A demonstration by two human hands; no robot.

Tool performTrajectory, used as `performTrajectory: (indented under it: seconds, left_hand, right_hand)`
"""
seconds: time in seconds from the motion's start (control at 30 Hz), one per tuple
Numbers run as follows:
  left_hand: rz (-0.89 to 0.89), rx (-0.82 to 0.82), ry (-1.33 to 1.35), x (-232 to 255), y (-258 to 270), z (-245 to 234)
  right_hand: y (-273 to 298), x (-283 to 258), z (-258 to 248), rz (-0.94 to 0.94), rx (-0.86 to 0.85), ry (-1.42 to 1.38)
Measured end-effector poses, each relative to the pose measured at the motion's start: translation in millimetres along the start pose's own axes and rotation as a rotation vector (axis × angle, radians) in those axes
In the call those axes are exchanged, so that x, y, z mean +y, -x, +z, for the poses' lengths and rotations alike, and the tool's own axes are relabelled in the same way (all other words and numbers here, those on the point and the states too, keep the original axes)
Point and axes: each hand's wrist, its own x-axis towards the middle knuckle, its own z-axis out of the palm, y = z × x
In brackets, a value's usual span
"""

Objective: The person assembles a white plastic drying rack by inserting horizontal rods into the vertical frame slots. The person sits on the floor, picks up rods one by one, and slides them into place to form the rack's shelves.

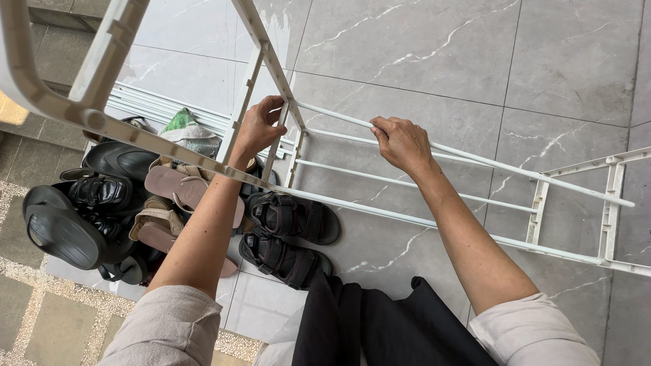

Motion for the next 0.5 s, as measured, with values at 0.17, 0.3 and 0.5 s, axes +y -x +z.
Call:
performTrajectory:
  seconds: [0.17, 0.3, 0.5]
  left_hand:
    - [0.004, -0.018, 0.026, -14.9, -9.1, -2.6]
    - [0.006, -0.031, 0.062, -18.4, -10.1, -1.7]
    - [-0.076, -0.024, 0.067, -3.6, -5.5, -3.5]
  right_hand:
    - [-11.8, 5.7, -9.3, -0.066, -0.009, -0.056]
    - [-16.0, 0.5, -17.7, 0.072, -0.158, -0.024]
    - [-26.1, -1.5, -22.6, 0.121, -0.276, -0.059]
